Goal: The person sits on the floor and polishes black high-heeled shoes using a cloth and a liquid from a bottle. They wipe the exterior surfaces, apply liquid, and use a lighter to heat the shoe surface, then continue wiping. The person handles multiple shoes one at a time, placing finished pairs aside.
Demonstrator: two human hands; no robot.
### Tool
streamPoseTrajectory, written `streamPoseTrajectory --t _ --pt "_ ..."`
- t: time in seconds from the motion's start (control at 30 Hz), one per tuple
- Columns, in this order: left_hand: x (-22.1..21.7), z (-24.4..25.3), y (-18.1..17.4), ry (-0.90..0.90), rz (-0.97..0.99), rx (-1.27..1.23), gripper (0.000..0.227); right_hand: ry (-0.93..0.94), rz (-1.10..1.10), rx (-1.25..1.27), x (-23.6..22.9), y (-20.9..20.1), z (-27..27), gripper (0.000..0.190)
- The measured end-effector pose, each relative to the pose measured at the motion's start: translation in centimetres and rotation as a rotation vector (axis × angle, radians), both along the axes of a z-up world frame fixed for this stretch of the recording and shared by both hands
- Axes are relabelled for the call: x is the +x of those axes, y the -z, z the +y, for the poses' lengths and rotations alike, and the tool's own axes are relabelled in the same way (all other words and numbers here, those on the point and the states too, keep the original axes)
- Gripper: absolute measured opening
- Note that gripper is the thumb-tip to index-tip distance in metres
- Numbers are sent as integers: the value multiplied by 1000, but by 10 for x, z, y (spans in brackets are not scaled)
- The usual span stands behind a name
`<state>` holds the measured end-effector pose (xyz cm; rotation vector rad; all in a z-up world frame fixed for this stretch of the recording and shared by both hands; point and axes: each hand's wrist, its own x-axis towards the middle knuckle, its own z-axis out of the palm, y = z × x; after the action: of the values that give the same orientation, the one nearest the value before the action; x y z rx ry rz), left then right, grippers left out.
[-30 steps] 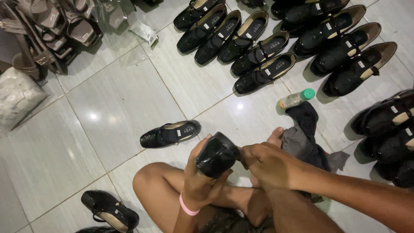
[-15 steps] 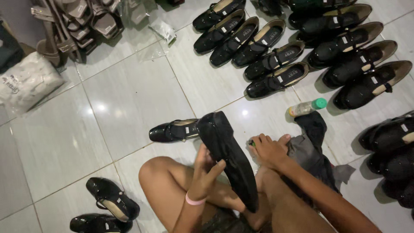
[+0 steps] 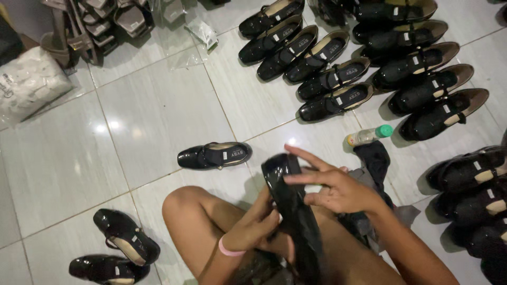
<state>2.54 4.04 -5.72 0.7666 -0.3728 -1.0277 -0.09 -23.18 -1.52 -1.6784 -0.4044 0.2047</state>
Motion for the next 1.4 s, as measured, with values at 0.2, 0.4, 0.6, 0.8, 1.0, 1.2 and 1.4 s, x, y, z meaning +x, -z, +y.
streamPoseTrajectory --t 0.2,0.4,0.6,0.8,1.0,1.2,1.4 --pt "-1 9 -8 84 -125 313 66 20 208 177 -22 16 2 29" --pt "-17 -23 -47 -651 -1081 567 82 60 86 242 -37 18 2 23" --pt "18 -37 -70 -499 -1239 202 48 -93 -34 81 -45 -4 -5 18" --pt "14 -49 -61 -300 -984 121 42 -31 227 79 -57 -10 -9 34" --pt "4 -56 -51 -315 -1004 116 43 -32 140 21 -69 -11 -11 43" --pt "-5 -55 -50 -312 -1040 70 49 12 161 66 -87 -22 -5 47" --pt "-13 -52 -50 -292 -1052 67 55 27 105 51 -96 -24 -4 42"
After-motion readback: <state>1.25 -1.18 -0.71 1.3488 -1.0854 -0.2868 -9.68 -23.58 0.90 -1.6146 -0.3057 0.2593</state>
